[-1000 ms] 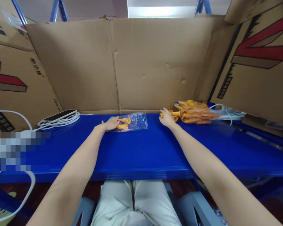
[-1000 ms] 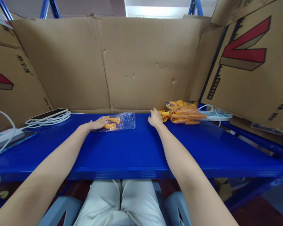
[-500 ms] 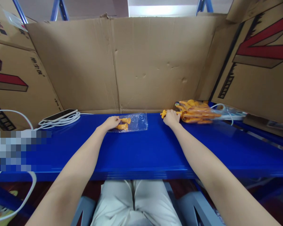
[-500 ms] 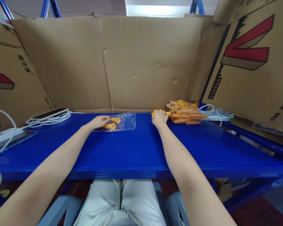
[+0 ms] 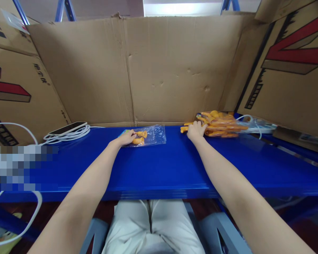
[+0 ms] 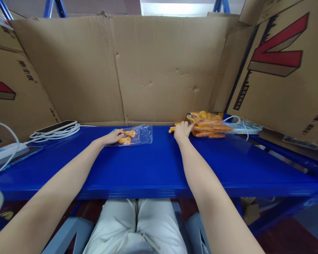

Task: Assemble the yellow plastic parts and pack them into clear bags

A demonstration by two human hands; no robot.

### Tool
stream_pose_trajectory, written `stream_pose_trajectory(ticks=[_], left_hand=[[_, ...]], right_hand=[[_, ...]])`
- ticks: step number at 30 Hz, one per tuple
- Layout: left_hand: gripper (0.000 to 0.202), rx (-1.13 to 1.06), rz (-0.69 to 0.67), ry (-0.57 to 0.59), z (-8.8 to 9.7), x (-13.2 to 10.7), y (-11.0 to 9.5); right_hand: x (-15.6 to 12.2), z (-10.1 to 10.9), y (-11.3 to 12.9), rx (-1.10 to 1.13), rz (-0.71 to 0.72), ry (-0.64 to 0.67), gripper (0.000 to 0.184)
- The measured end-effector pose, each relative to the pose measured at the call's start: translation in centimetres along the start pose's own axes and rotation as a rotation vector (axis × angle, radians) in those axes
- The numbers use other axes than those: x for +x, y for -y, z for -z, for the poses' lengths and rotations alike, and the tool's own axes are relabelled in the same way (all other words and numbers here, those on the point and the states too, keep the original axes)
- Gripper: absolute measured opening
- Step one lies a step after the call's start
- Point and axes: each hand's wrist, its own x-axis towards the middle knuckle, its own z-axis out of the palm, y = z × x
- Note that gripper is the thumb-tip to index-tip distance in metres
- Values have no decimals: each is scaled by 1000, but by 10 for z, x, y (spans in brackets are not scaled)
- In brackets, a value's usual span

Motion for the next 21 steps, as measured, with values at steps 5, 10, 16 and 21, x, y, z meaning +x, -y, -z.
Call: stream_pose_trajectory(ticks=[5,10,16,21], left_hand=[[35,26,-5,20,0,3,1],[39,45,18,-1,-6,6,6],[44,68,43,-27,-10,6,8],[44,77,58,-15,-9,5,6]], right_hand=[[-4,13,6,116,40,-113,29],[-4,29,21,401,56,-212,21],[-8,38,49,1242,-77,18,11],[-28,42,70,1642,-172,434,5]])
